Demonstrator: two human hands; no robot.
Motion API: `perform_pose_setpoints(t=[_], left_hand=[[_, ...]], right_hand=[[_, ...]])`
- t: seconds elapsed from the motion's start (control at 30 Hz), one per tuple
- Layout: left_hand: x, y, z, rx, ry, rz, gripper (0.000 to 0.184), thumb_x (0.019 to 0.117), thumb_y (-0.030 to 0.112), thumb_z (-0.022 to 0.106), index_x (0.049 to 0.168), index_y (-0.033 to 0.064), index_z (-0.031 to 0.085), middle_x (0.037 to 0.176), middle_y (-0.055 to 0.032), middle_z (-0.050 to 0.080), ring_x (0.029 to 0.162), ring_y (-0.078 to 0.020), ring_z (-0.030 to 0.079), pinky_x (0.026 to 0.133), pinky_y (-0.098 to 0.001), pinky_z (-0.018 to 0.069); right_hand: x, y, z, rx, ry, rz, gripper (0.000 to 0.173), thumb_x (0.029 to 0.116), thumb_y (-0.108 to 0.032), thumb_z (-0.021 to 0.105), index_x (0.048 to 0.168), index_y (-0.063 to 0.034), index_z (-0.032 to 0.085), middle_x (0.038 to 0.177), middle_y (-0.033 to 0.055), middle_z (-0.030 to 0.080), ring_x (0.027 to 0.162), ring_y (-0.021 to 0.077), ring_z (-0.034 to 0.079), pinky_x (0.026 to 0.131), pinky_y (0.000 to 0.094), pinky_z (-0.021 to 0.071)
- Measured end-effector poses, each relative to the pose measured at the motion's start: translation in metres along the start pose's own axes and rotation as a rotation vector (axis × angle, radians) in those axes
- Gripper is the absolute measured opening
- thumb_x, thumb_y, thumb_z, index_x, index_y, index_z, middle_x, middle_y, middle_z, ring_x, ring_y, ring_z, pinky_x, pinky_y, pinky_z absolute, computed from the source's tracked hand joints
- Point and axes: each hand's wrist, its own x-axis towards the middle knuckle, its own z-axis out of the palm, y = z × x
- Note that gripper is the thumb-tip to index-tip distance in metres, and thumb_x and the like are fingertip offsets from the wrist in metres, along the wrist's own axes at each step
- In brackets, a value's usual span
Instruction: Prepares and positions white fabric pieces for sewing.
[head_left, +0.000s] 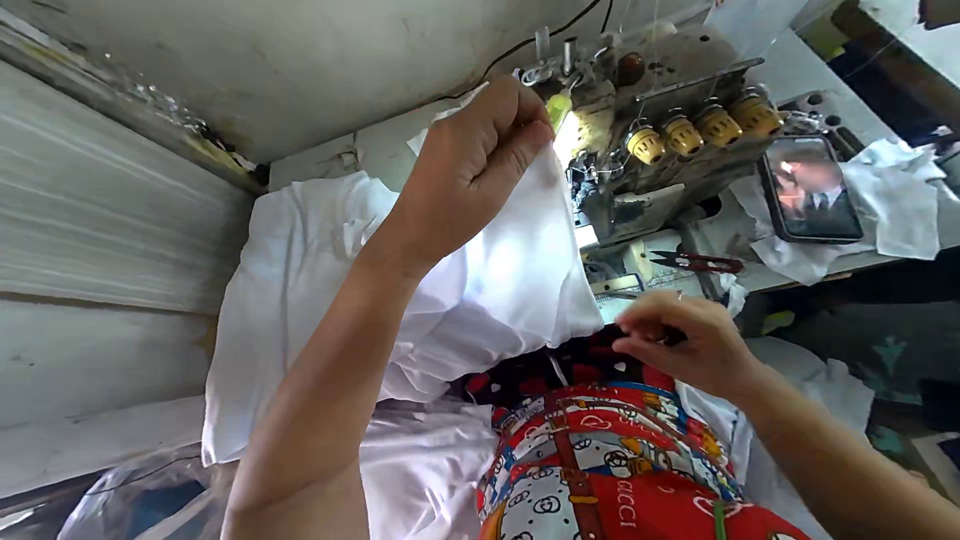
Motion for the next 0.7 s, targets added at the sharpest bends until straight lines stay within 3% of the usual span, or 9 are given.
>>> perform_pose_setpoints(t=[0.07,0.13,0.27,0.33,0.4,0.5,0.63,0.7], left_hand=[[0.002,0.006,0.005,-0.001,-0.030,-0.001,0.015,0.1068,0.012,0.050,0.103,0.0013,0.060,0.077,0.0065,0.055,0.065,0.0071,0.048,0.059,-0.0085,0.0387],[0.001,0.014,0.007,0.031,-0.047,-0.011,0.015,0.1070,0.013,0.050,0.103,0.0026,0.060,0.077,0.0067,0.055,0.064,0.0072,0.047,0.057,-0.0081,0.0380],[-0.006,0.025,0.002,0.086,-0.050,-0.024,0.015,0.1062,0.011,0.050,0.103,0.0014,0.061,0.080,0.0050,0.055,0.068,0.0068,0.047,0.062,-0.0081,0.0385],[-0.011,0.025,-0.001,0.093,-0.041,-0.025,0.015,0.1063,0.011,0.051,0.103,0.0010,0.061,0.082,0.0045,0.057,0.070,0.0070,0.049,0.065,-0.0079,0.0406],[-0.014,0.022,-0.003,0.080,-0.041,-0.034,0.016,0.1068,0.013,0.050,0.104,0.0013,0.061,0.084,0.0037,0.060,0.075,0.0065,0.054,0.068,-0.0089,0.0445],[-0.014,0.019,-0.001,0.024,-0.057,-0.056,0.016,0.1074,0.013,0.048,0.105,0.0028,0.060,0.087,0.0035,0.063,0.080,0.0053,0.059,0.072,-0.0103,0.0480],[-0.011,0.020,0.005,-0.067,-0.097,-0.066,0.016,0.1081,0.013,0.045,0.105,0.0037,0.058,0.090,0.0016,0.067,0.086,0.0007,0.066,0.077,-0.0156,0.0546],[-0.012,0.023,0.005,-0.084,-0.116,-0.065,0.017,0.1084,0.013,0.045,0.105,0.0033,0.058,0.090,0.0016,0.066,0.086,0.0006,0.066,0.078,-0.0157,0.0547]], right_hand=[[0.029,-0.004,0.020,0.064,0.207,-0.059,0.032,0.0929,-0.038,0.074,0.113,-0.0190,0.058,0.103,-0.0079,0.065,0.096,-0.0039,0.062,0.084,0.0153,0.0525],[0.054,-0.005,0.044,0.086,0.370,-0.096,0.037,0.0882,-0.033,0.079,0.113,-0.0210,0.054,0.108,-0.0083,0.061,0.103,-0.0007,0.061,0.087,0.0190,0.0526],[0.071,0.001,0.072,0.028,0.456,-0.045,0.030,0.0906,-0.019,0.076,0.108,-0.0072,0.054,0.096,0.0033,0.060,0.084,0.0040,0.057,0.073,0.0173,0.0467],[0.066,0.001,0.071,0.037,0.418,-0.013,0.016,0.0921,-0.016,0.072,0.098,-0.0053,0.062,0.086,0.0019,0.063,0.080,0.0038,0.058,0.073,0.0184,0.0476],[0.059,-0.005,0.063,0.122,0.352,0.015,0.007,0.0940,-0.015,0.069,0.095,-0.0090,0.066,0.086,-0.0037,0.065,0.085,0.0010,0.061,0.079,0.0191,0.0506],[0.051,-0.012,0.052,0.319,0.254,0.048,0.005,0.0982,-0.013,0.065,0.102,-0.0115,0.068,0.101,-0.0060,0.070,0.096,0.0011,0.067,0.087,0.0226,0.0582],[0.051,-0.009,0.052,0.396,0.257,0.085,0.015,0.1019,-0.018,0.057,0.095,-0.0112,0.068,0.132,-0.0015,0.056,0.104,-0.0020,0.061,0.084,0.0170,0.0558],[0.054,-0.010,0.055,0.414,0.256,0.092,0.014,0.1034,-0.022,0.052,0.102,-0.0137,0.063,0.137,-0.0039,0.054,0.107,-0.0035,0.059,0.085,0.0159,0.0530]])
